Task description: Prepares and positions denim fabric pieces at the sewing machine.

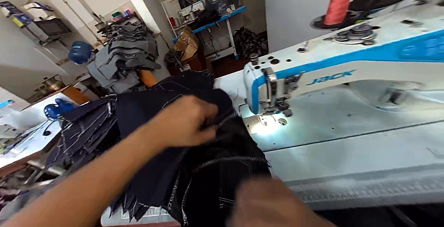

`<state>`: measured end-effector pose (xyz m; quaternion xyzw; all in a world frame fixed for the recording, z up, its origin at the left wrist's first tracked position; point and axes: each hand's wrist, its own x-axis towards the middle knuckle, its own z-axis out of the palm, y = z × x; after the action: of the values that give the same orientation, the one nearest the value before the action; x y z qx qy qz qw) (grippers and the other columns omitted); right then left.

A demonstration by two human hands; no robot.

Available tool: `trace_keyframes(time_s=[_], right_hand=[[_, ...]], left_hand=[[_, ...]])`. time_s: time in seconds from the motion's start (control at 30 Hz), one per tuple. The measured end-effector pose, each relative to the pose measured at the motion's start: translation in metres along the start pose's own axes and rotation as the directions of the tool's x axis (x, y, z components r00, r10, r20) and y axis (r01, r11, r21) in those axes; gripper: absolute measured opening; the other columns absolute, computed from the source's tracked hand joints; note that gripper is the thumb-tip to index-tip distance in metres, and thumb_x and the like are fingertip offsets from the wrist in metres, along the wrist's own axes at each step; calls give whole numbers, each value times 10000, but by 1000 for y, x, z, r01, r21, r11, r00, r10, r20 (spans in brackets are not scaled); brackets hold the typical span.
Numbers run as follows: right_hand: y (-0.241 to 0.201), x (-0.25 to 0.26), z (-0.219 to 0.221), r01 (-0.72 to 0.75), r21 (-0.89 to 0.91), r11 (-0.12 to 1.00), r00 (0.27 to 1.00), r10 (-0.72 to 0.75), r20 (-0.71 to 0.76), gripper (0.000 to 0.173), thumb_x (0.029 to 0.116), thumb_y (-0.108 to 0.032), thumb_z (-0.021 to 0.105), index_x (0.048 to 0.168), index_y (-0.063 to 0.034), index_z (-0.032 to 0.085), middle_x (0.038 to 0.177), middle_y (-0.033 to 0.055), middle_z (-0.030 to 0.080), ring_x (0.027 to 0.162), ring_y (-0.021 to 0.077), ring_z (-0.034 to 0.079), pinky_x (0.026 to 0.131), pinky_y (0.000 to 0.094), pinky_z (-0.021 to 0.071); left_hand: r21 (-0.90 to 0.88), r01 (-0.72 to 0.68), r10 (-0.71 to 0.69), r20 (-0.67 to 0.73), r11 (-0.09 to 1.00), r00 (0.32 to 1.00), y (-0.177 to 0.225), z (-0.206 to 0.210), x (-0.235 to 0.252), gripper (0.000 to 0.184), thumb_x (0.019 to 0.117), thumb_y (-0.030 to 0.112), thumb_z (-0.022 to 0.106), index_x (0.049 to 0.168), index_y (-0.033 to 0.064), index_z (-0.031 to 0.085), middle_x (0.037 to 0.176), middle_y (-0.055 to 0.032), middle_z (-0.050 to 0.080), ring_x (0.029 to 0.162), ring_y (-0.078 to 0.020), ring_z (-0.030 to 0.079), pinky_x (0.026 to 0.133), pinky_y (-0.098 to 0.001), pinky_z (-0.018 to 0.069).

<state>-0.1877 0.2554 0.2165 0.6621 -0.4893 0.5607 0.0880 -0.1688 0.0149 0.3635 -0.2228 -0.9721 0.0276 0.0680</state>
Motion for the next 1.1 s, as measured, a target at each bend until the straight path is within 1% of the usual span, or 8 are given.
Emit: trace_keyframes(time_s=[0.07, 0.13, 0.27, 0.47, 0.6, 0.73, 0.9, 1.1], right_hand=[[73, -5, 29, -171, -394, 903, 940, 270, 211, 530, 1069, -519, 405, 1189, -87, 686, 1212, 121, 702, 1201, 286, 640, 1031, 494, 490], [110, -13, 35, -287, -487, 825, 714, 524, 465, 701, 1076, -553, 339, 1566, -55, 391, 1640, 165, 361, 1552, 328, 268, 1271, 558, 140], [103, -44, 17, -24, -457, 889, 940, 175, 291, 266, 1043, -209, 554, 1240, -90, 688, 1374, 91, 659, 1346, 270, 577, 1147, 444, 449], [71, -101, -12, -335, -705, 625, 903, 427, -50, 497, 995, -644, 436, 1182, -296, 738, 1369, 119, 642, 1266, 386, 606, 1001, 707, 445], [67, -116, -9, -389, -644, 658, 912, 373, -169, 381, 1032, -596, 432, 1132, -378, 728, 1160, 48, 672, 1093, 242, 630, 978, 507, 468], [69, -128, -6, -350, -659, 666, 935, 286, -208, 333, 1010, -582, 519, 1151, -343, 704, 1056, 32, 649, 1026, 202, 628, 1011, 451, 463], [70, -130, -9, -334, -673, 660, 941, 271, -201, 345, 999, -598, 530, 1119, -333, 715, 981, 19, 624, 990, 191, 611, 984, 415, 454], [71, -130, -8, -331, -673, 662, 943, 253, -216, 338, 992, -600, 543, 1114, -338, 720, 966, 17, 627, 991, 192, 608, 981, 410, 452]], left_hand=[[-25, 88, -84, 133, 996, 988, 7, 45, 5, 227, 900, 271, 648, 761, 92, 643, 645, -28, 589, 606, -189, 617, 548, -431, 520], [-45, 179, -163, 244, 983, 956, 7, 71, 4, 274, 961, 262, 615, 860, 13, 665, 757, -139, 657, 727, -318, 678, 663, -544, 547], [49, 131, -131, -21, 990, 991, 6, 91, -13, 261, 908, 267, 637, 761, 51, 646, 650, -81, 614, 564, -237, 639, 507, -438, 538], [305, -24, 79, -170, 952, 982, 67, 164, -37, 202, 975, 117, 522, 822, 99, 652, 754, -65, 653, 641, -226, 656, 506, -353, 523], [-70, -76, 64, -155, 995, 986, 52, 168, -31, 278, 1044, 347, 535, 938, 143, 692, 980, -13, 731, 997, -187, 706, 999, -435, 533], [-274, 174, -204, -85, 946, 975, 52, 205, -35, 867, 952, 763, 397, 1510, 106, 494, 1606, -79, 442, 1532, -294, 324, 1225, -648, 245], [-26, 50, -56, -428, 998, 902, 73, 201, -44, 203, 1006, 266, 628, 1009, 95, 737, 1055, -81, 757, 1082, -214, 716, 949, -344, 585], [-281, 36, -166, -456, 959, 874, 86, 221, -30, 166, 1002, 128, 636, 1009, 20, 762, 1138, -117, 762, 1179, -233, 698, 1029, -348, 569]])
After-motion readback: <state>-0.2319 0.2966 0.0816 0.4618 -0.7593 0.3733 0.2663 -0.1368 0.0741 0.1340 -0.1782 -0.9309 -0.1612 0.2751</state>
